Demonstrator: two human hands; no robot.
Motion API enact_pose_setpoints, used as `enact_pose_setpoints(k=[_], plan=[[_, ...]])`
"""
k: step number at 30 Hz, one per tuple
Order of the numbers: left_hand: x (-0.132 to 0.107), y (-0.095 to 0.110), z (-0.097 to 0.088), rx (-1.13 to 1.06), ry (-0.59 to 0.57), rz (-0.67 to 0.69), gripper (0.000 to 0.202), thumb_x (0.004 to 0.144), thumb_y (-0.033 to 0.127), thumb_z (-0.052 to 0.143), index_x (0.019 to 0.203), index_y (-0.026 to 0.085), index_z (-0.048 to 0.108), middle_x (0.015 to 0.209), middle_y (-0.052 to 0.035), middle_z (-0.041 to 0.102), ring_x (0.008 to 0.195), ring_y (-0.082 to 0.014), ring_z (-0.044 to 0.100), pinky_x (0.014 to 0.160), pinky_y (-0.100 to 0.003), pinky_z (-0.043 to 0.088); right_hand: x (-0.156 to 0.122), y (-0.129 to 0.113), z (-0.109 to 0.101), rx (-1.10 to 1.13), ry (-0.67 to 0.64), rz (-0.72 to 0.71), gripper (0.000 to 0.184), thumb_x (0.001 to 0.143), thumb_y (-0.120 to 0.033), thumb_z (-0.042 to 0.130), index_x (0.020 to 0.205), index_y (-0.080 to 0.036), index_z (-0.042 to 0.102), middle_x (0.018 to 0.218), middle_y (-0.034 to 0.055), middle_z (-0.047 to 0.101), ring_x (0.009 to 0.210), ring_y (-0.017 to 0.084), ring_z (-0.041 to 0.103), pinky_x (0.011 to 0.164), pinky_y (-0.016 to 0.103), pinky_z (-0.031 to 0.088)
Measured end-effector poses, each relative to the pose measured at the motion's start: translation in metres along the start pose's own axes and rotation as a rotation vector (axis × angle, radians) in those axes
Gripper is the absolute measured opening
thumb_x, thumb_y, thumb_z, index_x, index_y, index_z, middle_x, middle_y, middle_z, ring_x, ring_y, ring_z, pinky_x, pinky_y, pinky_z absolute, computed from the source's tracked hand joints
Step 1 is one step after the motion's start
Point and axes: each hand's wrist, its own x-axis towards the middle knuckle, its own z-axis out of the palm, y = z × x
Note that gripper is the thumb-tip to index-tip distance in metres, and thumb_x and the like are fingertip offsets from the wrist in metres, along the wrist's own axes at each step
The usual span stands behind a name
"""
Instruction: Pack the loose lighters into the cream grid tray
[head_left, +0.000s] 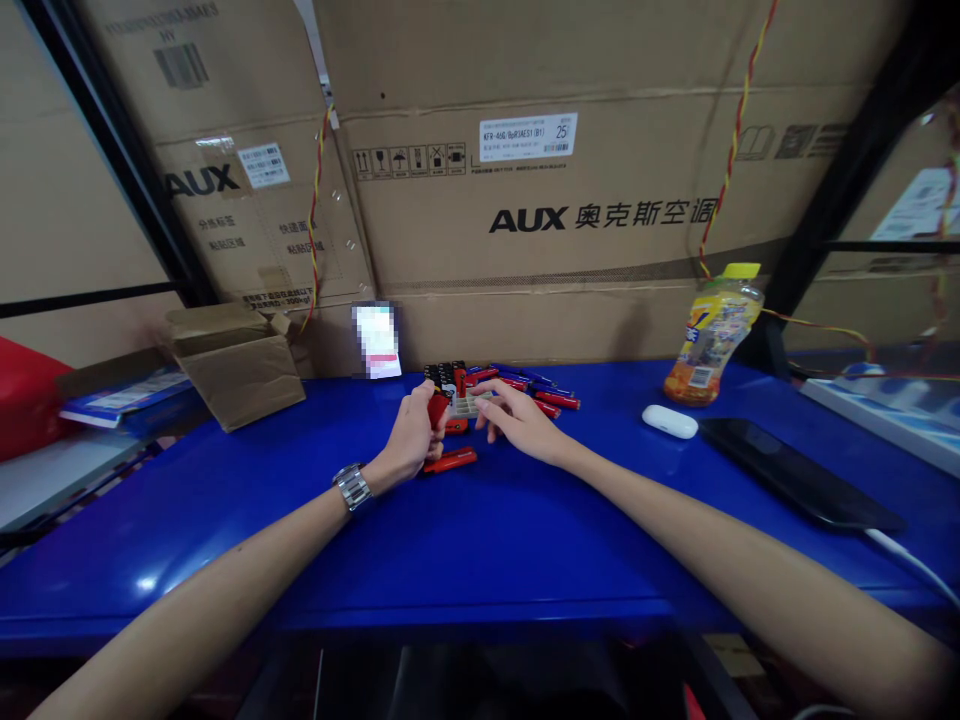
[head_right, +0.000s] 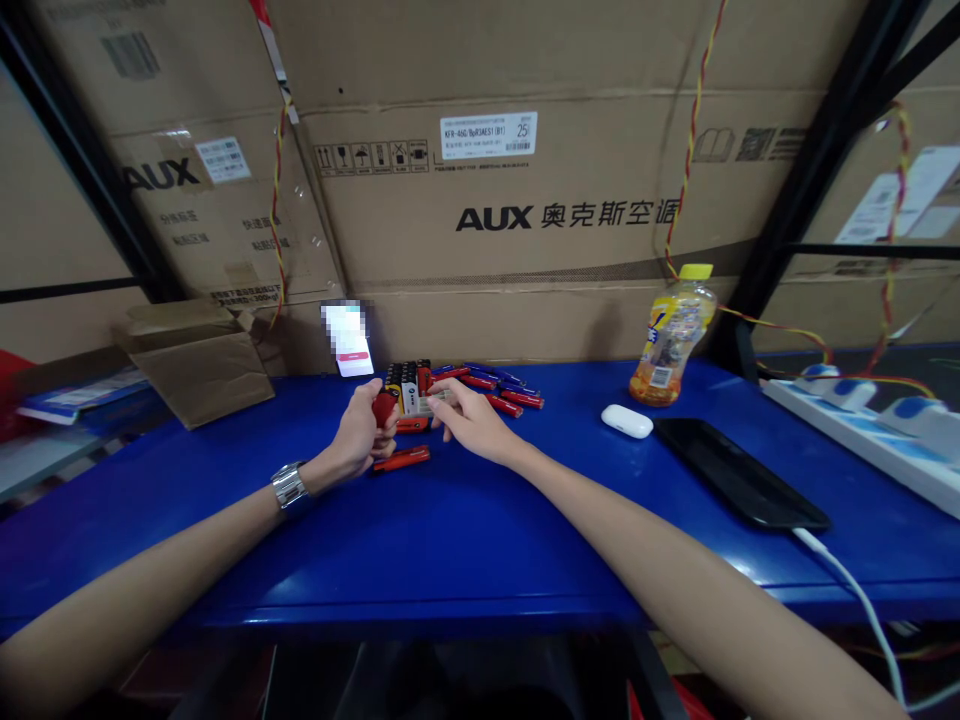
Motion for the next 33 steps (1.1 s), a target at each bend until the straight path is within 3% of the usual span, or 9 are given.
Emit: enact_pose_setpoints(k=[11,17,22,26,30,33], plan=[[-0.003,-0.001,0.001,0.052,0.046,0.069,0.058,0.086,0.064,0.033,0.049,0.021,0.035,0.04,0.0067,0.024,0.031,-0.0039,0.015,0.031,-0.019,0.016,-0.001,-0.003,0.0,-0.041,-0.025,0.013,0.025,0.094,-0.034,0.045,0.111,-0.017,0.051,0.074,0.0005,0.062,0.053,0.01,0.058,0.054,0.025,0.047],[0.0,-0.004,0.003,0.033,0.062,0.113,0.058,0.089,0.066,0.026,0.055,0.021,0.041,0.04,0.0064,0.025,0.031,-0.0066,0.024,0.033,-0.021,0.022,-0.001,-0.003,0.0,-0.059,-0.029,-0.031,0.025,0.094,-0.037,0.046,0.108,-0.017,0.054,0.072,0.0003,0.061,0.054,0.011,0.058,0.054,0.026,0.047],[-0.001,-0.006,0.002,0.258,0.071,0.384,0.036,0.093,0.046,0.039,0.073,0.018,0.05,0.057,0.0025,0.048,0.052,-0.0103,0.047,0.052,-0.023,0.041,-0.002,-0.013,0.003,-0.124,-0.013,-0.096,0.026,0.093,-0.042,0.047,0.09,-0.018,0.058,0.073,0.0008,0.06,0.058,0.012,0.056,0.057,0.027,0.045],[-0.003,-0.006,0.002,0.489,0.022,0.539,0.02,0.093,0.036,0.043,0.092,0.018,0.051,0.083,-0.0026,0.062,0.072,-0.0137,0.058,0.068,-0.027,0.047,0.002,-0.016,0.008,-0.112,0.071,-0.139,0.028,0.092,-0.046,0.049,0.089,-0.019,0.055,0.074,0.0,0.058,0.062,0.013,0.055,0.058,0.028,0.043],[-0.001,-0.006,-0.002,0.731,0.03,0.701,0.024,0.095,0.025,0.038,0.111,0.016,0.053,0.106,-0.0103,0.064,0.094,-0.0189,0.06,0.085,-0.035,0.047,0.01,-0.01,0.006,-0.028,0.152,-0.139,0.028,0.091,-0.047,0.048,0.082,-0.021,0.048,0.068,-0.0018,0.054,0.06,0.013,0.054,0.058,0.028,0.044],[0.003,-0.006,-0.011,0.988,0.065,0.828,0.028,0.092,0.016,0.035,0.11,0.014,0.058,0.107,-0.0131,0.063,0.101,-0.0228,0.057,0.091,-0.04,0.045,0.017,-0.002,-0.003,-0.027,0.219,-0.135,0.028,0.09,-0.046,0.05,0.079,-0.021,0.044,0.065,-0.0036,0.05,0.055,0.012,0.052,0.055,0.028,0.043]])
